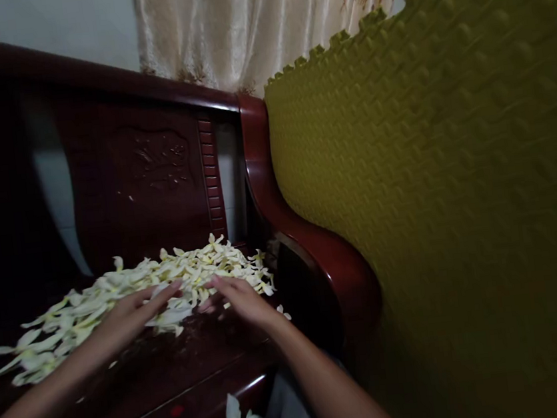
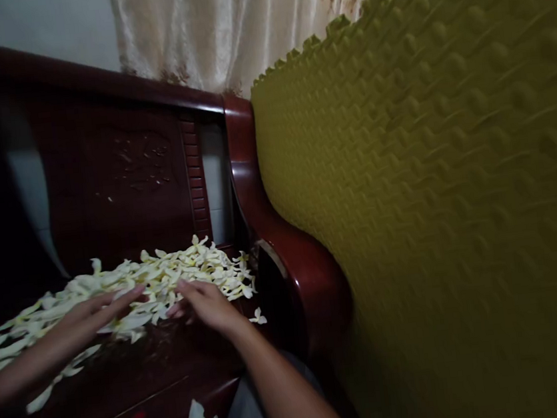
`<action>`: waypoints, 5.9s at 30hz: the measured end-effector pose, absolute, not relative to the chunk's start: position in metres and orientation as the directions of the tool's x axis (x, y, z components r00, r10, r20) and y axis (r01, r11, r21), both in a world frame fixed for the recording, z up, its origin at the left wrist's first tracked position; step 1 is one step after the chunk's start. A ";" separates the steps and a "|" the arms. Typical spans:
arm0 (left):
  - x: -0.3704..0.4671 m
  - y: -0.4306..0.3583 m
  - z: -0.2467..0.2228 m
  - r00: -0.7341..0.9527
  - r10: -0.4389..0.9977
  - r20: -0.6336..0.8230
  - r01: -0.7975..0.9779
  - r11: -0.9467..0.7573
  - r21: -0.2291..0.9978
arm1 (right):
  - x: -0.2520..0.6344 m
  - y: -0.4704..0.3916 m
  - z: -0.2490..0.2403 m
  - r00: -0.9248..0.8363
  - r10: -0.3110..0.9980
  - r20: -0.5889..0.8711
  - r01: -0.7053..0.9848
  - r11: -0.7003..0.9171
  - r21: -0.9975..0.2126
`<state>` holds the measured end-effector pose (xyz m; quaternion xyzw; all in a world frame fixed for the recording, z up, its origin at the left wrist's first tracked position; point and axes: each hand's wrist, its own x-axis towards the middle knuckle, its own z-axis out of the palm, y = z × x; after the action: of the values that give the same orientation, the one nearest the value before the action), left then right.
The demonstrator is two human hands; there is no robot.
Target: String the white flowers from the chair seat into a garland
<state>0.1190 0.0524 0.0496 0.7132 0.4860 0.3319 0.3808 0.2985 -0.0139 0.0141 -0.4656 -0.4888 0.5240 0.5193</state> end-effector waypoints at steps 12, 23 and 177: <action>0.113 0.057 0.055 0.250 0.926 0.281 0.163 -0.327 0.931 | 0.240 0.031 0.013 0.057 0.941 0.334 -0.038 0.336 -0.941; 0.108 0.051 0.052 0.322 0.903 0.286 0.087 -0.329 0.940 | 0.253 0.014 0.003 0.190 0.918 0.349 -0.023 0.360 -0.933; 0.116 0.022 0.058 0.300 0.870 0.391 0.077 -0.431 0.899 | 0.252 -0.017 0.018 0.109 0.889 0.444 0.084 0.437 -0.896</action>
<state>0.1156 0.0215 0.0579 0.6941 0.3413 0.4832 0.4101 0.2521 -0.0170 0.0178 -0.4181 -0.5818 0.3267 0.6164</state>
